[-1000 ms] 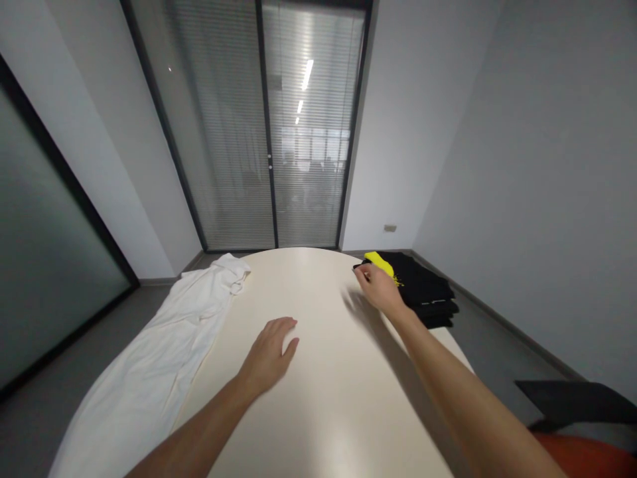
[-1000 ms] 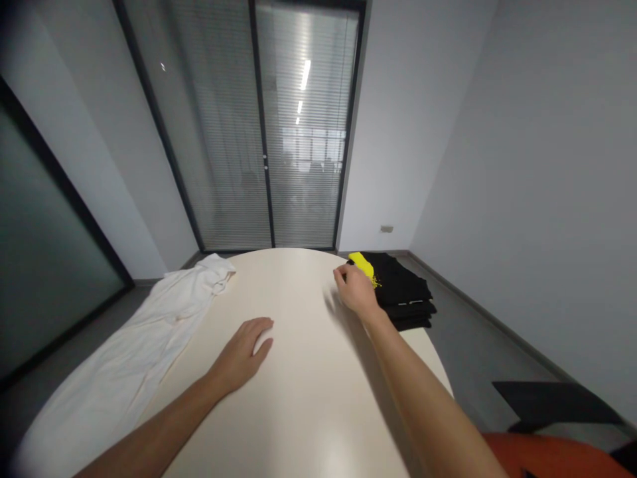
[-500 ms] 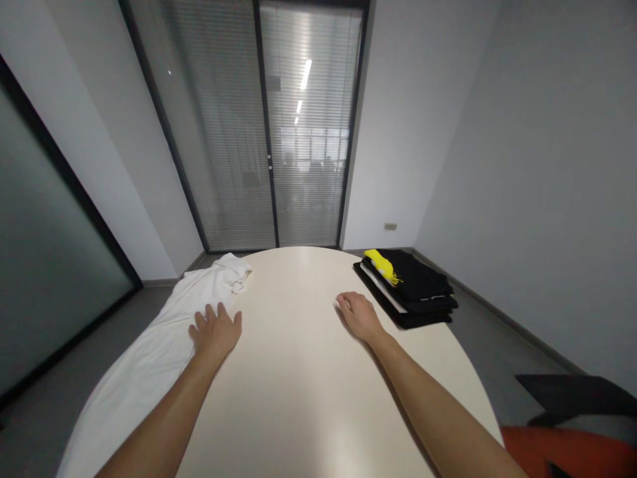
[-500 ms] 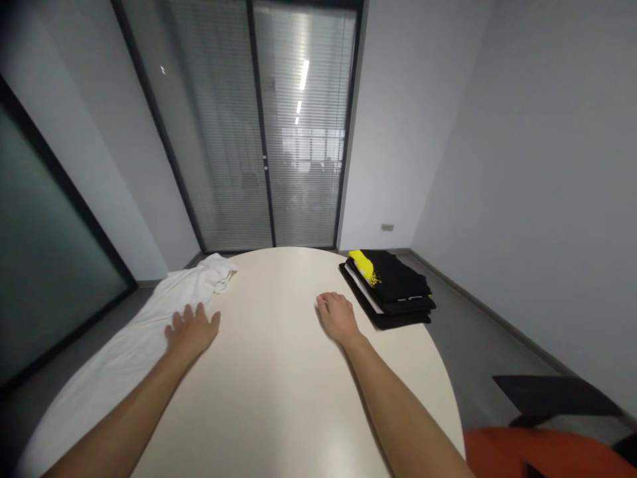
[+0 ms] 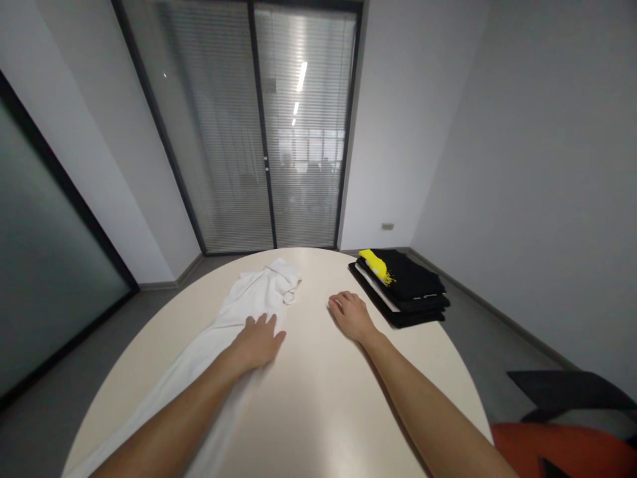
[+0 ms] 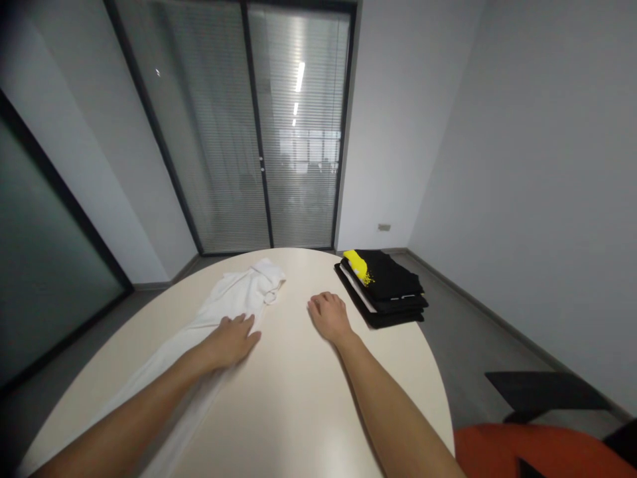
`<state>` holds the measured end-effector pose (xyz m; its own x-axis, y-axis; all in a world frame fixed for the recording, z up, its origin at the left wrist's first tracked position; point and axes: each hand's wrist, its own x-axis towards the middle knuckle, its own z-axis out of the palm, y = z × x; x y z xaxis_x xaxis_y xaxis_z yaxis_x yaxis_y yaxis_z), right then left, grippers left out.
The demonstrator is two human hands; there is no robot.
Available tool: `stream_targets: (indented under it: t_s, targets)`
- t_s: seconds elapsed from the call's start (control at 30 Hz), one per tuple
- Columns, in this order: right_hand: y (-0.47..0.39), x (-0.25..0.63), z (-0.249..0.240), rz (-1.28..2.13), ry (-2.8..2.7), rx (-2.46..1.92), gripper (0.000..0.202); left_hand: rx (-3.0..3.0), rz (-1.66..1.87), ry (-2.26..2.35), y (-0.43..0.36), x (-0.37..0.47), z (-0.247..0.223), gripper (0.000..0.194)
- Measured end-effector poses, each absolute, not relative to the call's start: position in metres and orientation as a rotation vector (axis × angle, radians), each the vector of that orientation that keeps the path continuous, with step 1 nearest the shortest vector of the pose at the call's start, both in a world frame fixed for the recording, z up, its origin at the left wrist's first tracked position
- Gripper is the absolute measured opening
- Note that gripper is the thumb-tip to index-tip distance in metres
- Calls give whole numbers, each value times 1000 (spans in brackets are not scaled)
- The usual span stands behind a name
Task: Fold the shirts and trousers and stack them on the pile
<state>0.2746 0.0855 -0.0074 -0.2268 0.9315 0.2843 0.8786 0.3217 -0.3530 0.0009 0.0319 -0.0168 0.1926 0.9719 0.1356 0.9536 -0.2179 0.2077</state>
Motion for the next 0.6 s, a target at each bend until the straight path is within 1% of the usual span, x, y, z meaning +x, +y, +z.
stream_targets:
  t_s: [0.07,0.13,0.3,0.43,0.5,0.6]
  targets:
    - [84,275,-7,144,-2167,-1584,38,2505,299,1810,26,13,-9,38]
    - [84,274,-7,135,-2184,-1570,37,2540,314,1834,22,23,-4,33]
    - [84,271,-9,116,-2215,-1508,36,2300,723,1863,27,31,-7,23]
    - [80,263,-10,115,-2243,-1380,36,2013,901,1844,35,29,-9,20]
    - [74,257,-6,129,-2255,-1289,31,1911,1032,1882,35,27,-4,21]
    - [63,245,2,145,-2281,-1169,25,1835,1322,1860,37,18,7,26]
